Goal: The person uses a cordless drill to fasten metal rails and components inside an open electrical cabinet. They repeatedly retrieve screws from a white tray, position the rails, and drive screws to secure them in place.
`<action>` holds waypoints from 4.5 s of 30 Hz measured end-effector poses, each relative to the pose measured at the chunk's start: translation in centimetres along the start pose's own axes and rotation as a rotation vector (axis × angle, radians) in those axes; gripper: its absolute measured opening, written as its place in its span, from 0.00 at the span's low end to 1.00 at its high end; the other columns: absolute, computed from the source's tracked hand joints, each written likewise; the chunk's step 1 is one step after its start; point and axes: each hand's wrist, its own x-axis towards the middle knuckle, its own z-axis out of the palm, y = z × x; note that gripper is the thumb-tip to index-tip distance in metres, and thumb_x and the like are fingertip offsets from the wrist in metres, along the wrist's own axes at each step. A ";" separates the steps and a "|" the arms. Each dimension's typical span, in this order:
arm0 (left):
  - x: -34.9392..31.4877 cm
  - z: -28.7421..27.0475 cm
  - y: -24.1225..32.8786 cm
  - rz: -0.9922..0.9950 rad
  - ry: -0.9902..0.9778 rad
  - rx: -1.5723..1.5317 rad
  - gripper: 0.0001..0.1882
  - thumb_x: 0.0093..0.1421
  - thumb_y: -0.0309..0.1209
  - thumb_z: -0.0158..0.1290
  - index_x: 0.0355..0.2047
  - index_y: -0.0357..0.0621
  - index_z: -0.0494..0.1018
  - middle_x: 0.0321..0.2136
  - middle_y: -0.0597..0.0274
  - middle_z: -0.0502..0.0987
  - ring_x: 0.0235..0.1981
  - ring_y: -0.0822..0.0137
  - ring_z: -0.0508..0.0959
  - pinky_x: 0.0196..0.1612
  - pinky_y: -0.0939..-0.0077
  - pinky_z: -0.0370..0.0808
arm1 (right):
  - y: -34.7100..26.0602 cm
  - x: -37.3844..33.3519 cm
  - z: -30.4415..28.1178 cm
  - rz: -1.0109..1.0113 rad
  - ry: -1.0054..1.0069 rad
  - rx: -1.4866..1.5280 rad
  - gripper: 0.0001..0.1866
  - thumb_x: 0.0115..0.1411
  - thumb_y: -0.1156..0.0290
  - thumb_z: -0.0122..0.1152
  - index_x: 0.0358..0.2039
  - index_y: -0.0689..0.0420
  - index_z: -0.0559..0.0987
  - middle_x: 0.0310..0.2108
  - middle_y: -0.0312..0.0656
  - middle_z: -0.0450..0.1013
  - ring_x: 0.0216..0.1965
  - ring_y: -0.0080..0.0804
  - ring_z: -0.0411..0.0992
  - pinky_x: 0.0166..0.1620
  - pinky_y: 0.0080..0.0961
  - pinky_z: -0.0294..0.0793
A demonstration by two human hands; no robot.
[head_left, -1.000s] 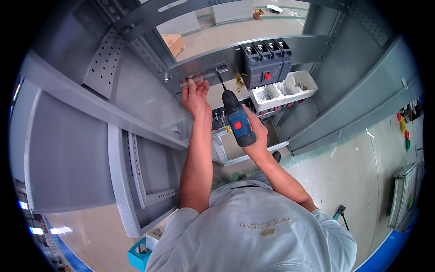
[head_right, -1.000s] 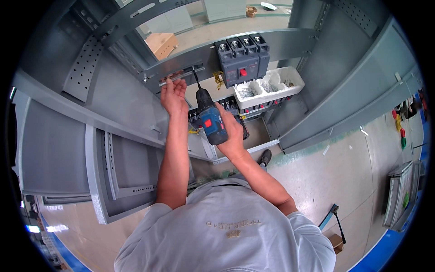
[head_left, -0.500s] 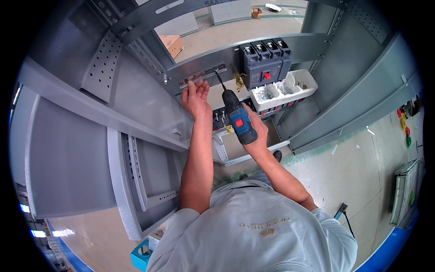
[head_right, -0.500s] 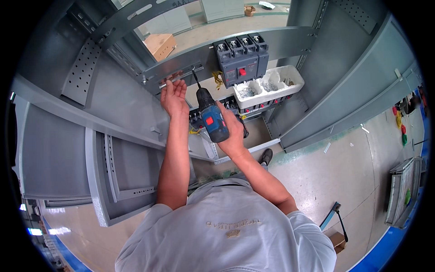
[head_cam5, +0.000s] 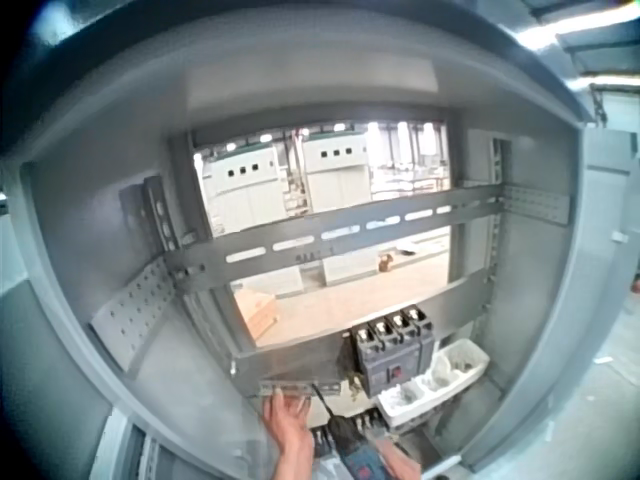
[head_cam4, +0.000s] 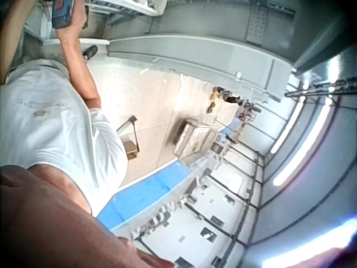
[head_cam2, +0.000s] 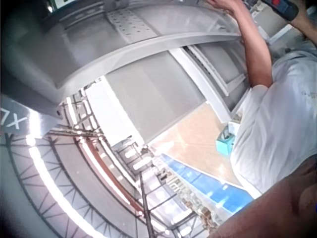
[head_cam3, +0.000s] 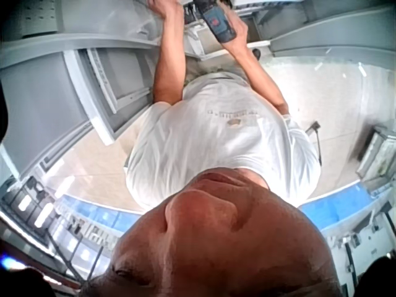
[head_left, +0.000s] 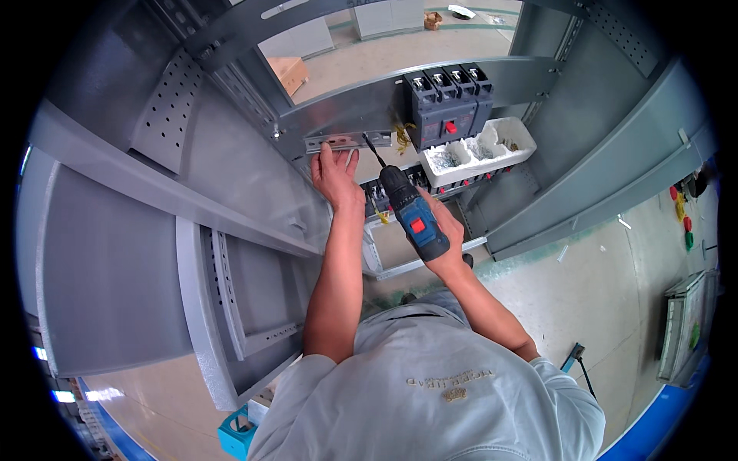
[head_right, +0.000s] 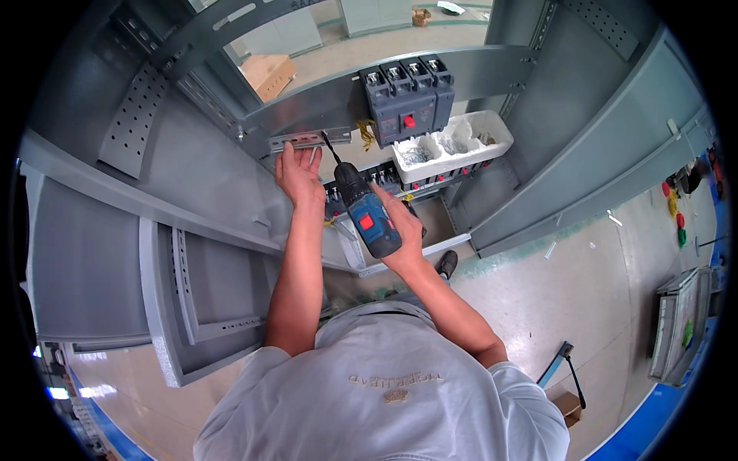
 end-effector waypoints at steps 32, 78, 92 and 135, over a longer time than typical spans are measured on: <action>-3.0 -4.7 -1.8 -0.638 -0.504 -0.362 0.07 0.69 0.34 0.55 0.39 0.46 0.77 0.27 0.71 0.76 0.27 0.78 0.73 0.36 0.76 0.73 | -0.8 -4.3 -5.7 0.383 -0.179 0.257 0.26 0.51 0.78 0.71 0.52 0.65 0.77 0.41 0.45 0.79 0.39 0.33 0.78 0.48 0.27 0.76; -4.5 -3.0 0.5 -0.563 -0.643 -0.245 0.12 0.71 0.35 0.47 0.46 0.38 0.72 0.37 0.56 0.76 0.37 0.68 0.73 0.41 0.70 0.71 | 2.7 -4.8 -6.4 0.921 -0.130 1.264 0.16 0.56 0.68 0.67 0.43 0.62 0.77 0.36 0.37 0.74 0.27 0.24 0.70 0.36 0.26 0.70; -3.1 -2.4 1.9 -0.054 -0.102 0.299 0.13 0.68 0.41 0.58 0.36 0.44 0.75 0.30 0.67 0.77 0.31 0.73 0.78 0.33 0.76 0.74 | 0.7 -4.6 -6.2 0.832 -0.045 1.154 0.17 0.55 0.73 0.65 0.46 0.60 0.76 0.37 0.40 0.75 0.29 0.25 0.72 0.36 0.27 0.73; 2.5 0.1 0.9 -0.016 -0.079 -0.011 0.09 0.65 0.27 0.58 0.42 0.38 0.72 0.39 0.53 0.80 0.43 0.58 0.83 0.49 0.63 0.83 | 2.1 -1.5 -0.5 0.472 0.003 0.428 0.12 0.56 0.76 0.72 0.41 0.61 0.82 0.34 0.37 0.81 0.36 0.22 0.77 0.44 0.25 0.77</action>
